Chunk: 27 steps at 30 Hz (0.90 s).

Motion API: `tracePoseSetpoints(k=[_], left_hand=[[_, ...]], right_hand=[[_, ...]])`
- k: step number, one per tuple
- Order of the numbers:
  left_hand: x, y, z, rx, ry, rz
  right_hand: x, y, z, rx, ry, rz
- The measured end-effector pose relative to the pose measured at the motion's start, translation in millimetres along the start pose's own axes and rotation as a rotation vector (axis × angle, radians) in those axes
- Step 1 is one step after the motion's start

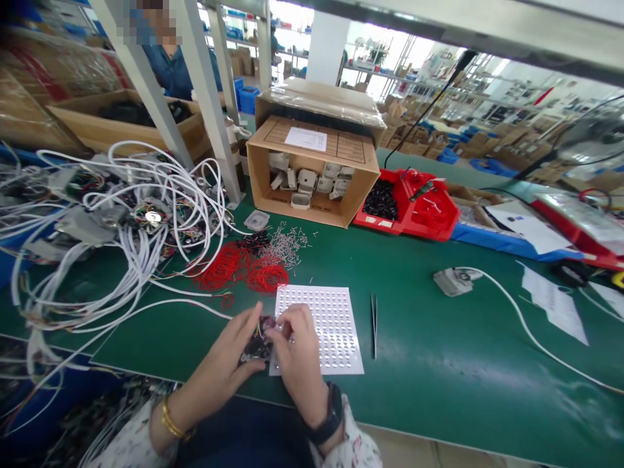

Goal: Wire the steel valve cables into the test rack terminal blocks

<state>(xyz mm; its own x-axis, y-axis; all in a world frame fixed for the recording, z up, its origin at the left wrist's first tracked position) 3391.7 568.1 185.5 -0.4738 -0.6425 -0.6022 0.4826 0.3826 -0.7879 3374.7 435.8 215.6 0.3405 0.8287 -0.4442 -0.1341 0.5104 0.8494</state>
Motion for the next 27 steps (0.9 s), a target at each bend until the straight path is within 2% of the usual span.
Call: tracePoseSetpoints(k=[1, 3, 5, 11, 16, 20, 23, 27], left_hand=[[0.5, -3.1, 2.6, -0.002, -0.013, -0.013], [1.8, -5.8, 6.6, -0.034, -0.052, -0.052], [3.9, -4.6, 8.6, -0.093, -0.090, -0.091], [5.3, 1.4, 9.3, -0.193, -0.135, -0.098], [3.8, -0.3, 11.5, -0.160, -0.127, -0.070], [3.9, -1.9, 12.3, -0.152, -0.179, -0.050], [4.0, -2.7, 12.2, -0.151, -0.205, -0.038], [4.3, -5.7, 13.6, -0.119, -0.165, -0.040]], right_hand=[[-2.0, 6.0, -6.5, -0.049, -0.014, -0.029], [1.4, 16.3, -18.6, -0.127, 0.043, -0.074], [3.7, 20.6, -27.7, -0.148, 0.054, -0.101], [0.1, 16.3, -37.5, -0.078, -0.109, -0.084], [5.7, 11.5, -35.3, 0.003, -0.013, -0.102], [5.0, 15.8, -47.9, -0.068, -0.038, -0.174], [1.9, 19.8, -56.1, -0.124, -0.032, -0.106], [-6.5, 14.5, -38.4, -0.011, 0.018, -0.118]])
Point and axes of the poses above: each hand's wrist, its own z-axis towards the middle knuckle, its own x-axis out of the palm, y = z × x, the point moved 7 cm from there along z, towards the middle knuckle, and after that the axes turned 3 degrees about -z, right-handed, at the moved point
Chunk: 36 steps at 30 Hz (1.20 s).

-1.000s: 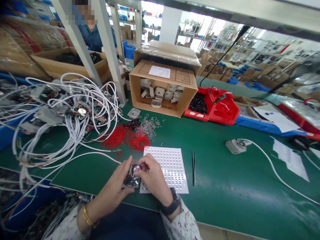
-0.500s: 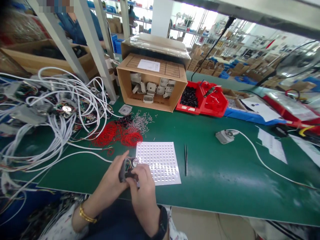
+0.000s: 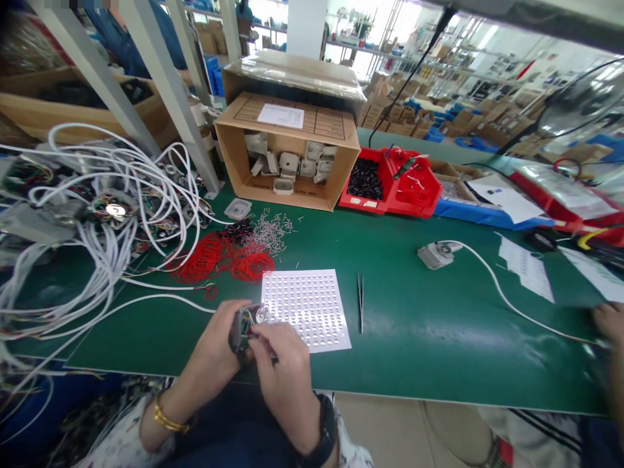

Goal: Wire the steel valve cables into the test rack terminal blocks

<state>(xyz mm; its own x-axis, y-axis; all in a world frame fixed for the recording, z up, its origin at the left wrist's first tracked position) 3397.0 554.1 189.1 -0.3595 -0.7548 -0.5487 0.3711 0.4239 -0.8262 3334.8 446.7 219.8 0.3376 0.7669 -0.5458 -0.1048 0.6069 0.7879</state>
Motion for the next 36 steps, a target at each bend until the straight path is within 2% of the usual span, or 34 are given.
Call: tracePoseSetpoints(k=[4, 6, 13, 20, 26, 30, 34, 35, 36], left_hand=[[-3.1, 0.0, 2.7, -0.001, 0.054, -0.037], [-4.8, 0.7, 4.3, -0.012, 0.087, -0.057], [-9.6, 0.1, 7.4, -0.030, 0.111, -0.069], [-9.2, 4.5, 7.8, -0.087, 0.113, -0.139], [-8.7, 3.5, 8.0, -0.100, 0.094, -0.171], [-10.5, 4.8, 8.1, -0.120, 0.068, -0.149], [-10.4, 12.0, 3.5, -0.197, 0.030, -0.208], [-9.9, 14.0, 1.7, -0.211, 0.024, -0.232], [-9.3, 15.7, -0.2, -0.222, 0.020, -0.258]], right_hand=[[7.2, 4.7, 27.2, -0.105, 0.246, -0.009], [10.0, 4.6, 33.5, -0.159, 0.303, 0.005], [10.8, -5.2, 29.8, -0.174, 0.198, 0.074], [13.2, 5.9, 32.5, -0.161, 0.339, 0.085], [16.1, 5.6, 42.0, -0.053, 0.333, 0.139], [16.6, -0.3, 40.0, -0.010, 0.251, 0.219], [9.9, -16.0, 31.2, 0.094, -0.078, 0.244], [11.8, -21.2, 28.1, 0.147, -0.112, 0.260], [17.0, -25.8, 25.6, 0.203, -0.092, 0.296]])
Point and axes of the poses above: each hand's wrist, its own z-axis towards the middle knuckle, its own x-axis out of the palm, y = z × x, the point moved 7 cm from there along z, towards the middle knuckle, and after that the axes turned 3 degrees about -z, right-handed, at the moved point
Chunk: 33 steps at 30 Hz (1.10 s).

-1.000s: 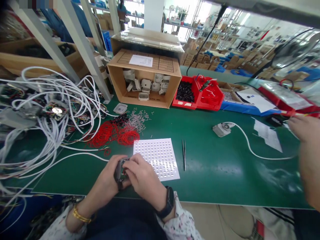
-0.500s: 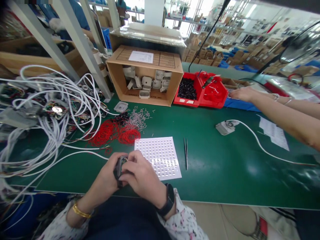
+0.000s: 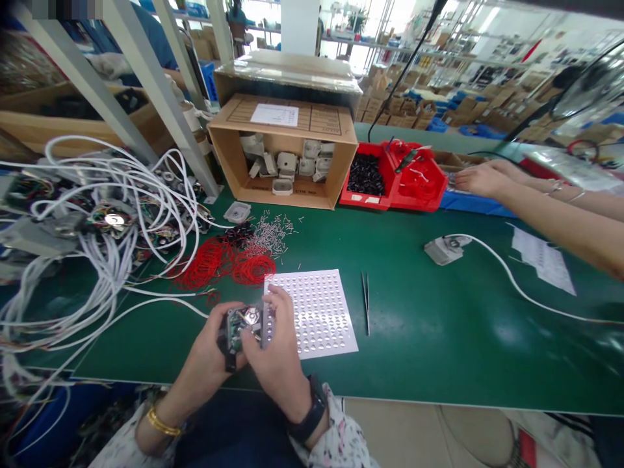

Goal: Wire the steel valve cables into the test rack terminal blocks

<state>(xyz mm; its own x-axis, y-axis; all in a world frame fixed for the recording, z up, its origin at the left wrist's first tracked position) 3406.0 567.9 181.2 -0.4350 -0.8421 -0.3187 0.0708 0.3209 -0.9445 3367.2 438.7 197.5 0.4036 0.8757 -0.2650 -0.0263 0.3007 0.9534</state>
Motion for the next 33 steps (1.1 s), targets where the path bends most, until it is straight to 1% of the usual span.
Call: tracePoseSetpoints(k=[3, 4, 5, 8, 10, 12, 15, 17, 20, 23, 25, 27, 29, 30, 33], left_hand=[[1.5, 4.3, -1.8, -0.025, 0.028, -0.042], [1.6, 3.4, -1.3, -0.017, 0.035, -0.030], [1.6, 1.1, -0.3, 0.005, 0.041, -0.005], [0.3, -9.4, 2.4, 0.105, 0.030, 0.080], [0.0, -11.5, 2.0, 0.130, 0.024, 0.091], [-0.3, -8.4, -0.3, 0.118, 0.021, 0.073], [-0.4, -2.2, -4.7, 0.102, 0.036, 0.043], [-1.0, -0.6, -6.3, 0.102, 0.041, 0.033], [-2.3, -1.0, -6.1, 0.088, 0.027, 0.014], [-0.4, -2.1, -4.0, 0.052, 0.022, -0.003], [2.8, -7.3, -1.8, 0.087, 0.032, 0.042], [7.4, -13.8, 0.8, 0.139, 0.045, 0.107], [11.8, -17.0, 3.5, 0.149, 0.051, 0.156], [13.7, -17.6, 4.5, 0.142, 0.050, 0.172], [19.0, -18.9, 4.9, 0.142, 0.041, 0.235]], right_hand=[[16.5, -11.5, -5.0, 0.147, 0.167, 0.114], [18.0, -12.3, -5.8, 0.168, 0.171, 0.131], [16.9, -12.3, -6.2, 0.178, 0.137, 0.138], [9.6, -12.8, -7.9, 0.193, -0.031, 0.188], [6.5, -14.5, -9.7, 0.200, -0.105, 0.218], [4.5, -14.2, -10.4, 0.184, -0.126, 0.189], [3.7, -8.1, -10.2, 0.135, -0.093, 0.083], [3.2, -2.6, -10.5, 0.106, -0.094, 0.020], [1.5, 4.8, -12.2, 0.046, -0.161, -0.046], [1.9, 11.0, -14.7, -0.058, -0.206, -0.086], [1.5, 16.5, -15.6, -0.141, -0.198, -0.122], [-3.5, 21.9, -14.8, -0.191, -0.193, -0.157], [-12.7, 24.4, -10.8, -0.176, -0.199, -0.175], [-16.3, 23.9, -7.2, -0.149, -0.182, -0.188], [-18.8, 13.9, 6.1, -0.025, -0.040, -0.257]])
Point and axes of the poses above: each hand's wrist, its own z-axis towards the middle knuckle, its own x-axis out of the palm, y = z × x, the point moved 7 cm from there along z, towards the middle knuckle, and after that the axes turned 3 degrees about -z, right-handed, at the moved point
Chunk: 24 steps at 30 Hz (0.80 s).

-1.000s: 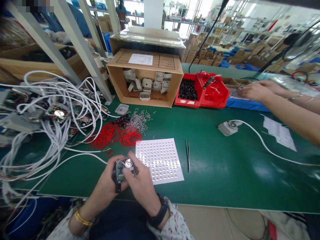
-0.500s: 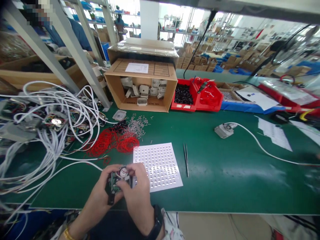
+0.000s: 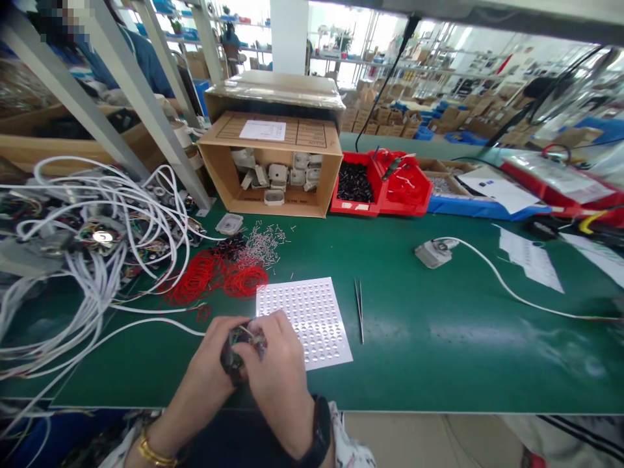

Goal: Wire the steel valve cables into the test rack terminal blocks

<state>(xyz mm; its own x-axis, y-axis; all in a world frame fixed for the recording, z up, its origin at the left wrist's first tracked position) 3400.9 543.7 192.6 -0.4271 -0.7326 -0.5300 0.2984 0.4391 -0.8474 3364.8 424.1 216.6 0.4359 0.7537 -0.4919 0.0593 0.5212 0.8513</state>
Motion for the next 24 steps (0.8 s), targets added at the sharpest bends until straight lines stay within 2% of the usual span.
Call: tracePoseSetpoints(k=[2, 5, 8, 11, 13, 15, 17, 20, 22, 24], left_hand=[[1.2, 0.0, -0.7, -0.003, -0.024, 0.052], [0.0, 1.7, -1.2, -0.023, -0.086, 0.113], [2.8, -3.6, 0.9, 0.029, -0.103, 0.185], [11.3, -12.6, 3.2, 0.085, -0.099, 0.328], [17.8, -17.1, 3.6, 0.097, -0.106, 0.410], [22.8, -20.0, 2.3, 0.105, -0.118, 0.442], [25.0, -20.9, 0.1, 0.110, -0.121, 0.427], [21.9, -18.3, -3.6, 0.109, -0.104, 0.321], [16.3, -14.0, -5.9, 0.101, -0.106, 0.195], [9.9, -6.0, -8.3, 0.064, -0.128, 0.037]], right_hand=[[-1.0, -11.1, 5.3, 0.093, 0.041, -0.018], [-11.0, -17.7, 0.7, 0.155, -0.028, -0.028], [-8.9, 3.2, -16.6, -0.076, 0.104, -0.212], [-8.5, 21.6, -31.5, -0.326, 0.181, -0.543], [-9.4, 24.0, -31.4, -0.425, 0.215, -0.715], [-7.8, 22.0, -27.9, -0.512, 0.289, -0.784], [-6.1, 16.5, -25.4, -0.534, 0.374, -0.720], [-4.6, 6.1, -26.6, -0.393, 0.417, -0.404], [-4.0, 1.2, -30.5, -0.285, 0.313, -0.200], [-0.8, 0.1, -36.8, -0.243, 0.164, -0.109]])
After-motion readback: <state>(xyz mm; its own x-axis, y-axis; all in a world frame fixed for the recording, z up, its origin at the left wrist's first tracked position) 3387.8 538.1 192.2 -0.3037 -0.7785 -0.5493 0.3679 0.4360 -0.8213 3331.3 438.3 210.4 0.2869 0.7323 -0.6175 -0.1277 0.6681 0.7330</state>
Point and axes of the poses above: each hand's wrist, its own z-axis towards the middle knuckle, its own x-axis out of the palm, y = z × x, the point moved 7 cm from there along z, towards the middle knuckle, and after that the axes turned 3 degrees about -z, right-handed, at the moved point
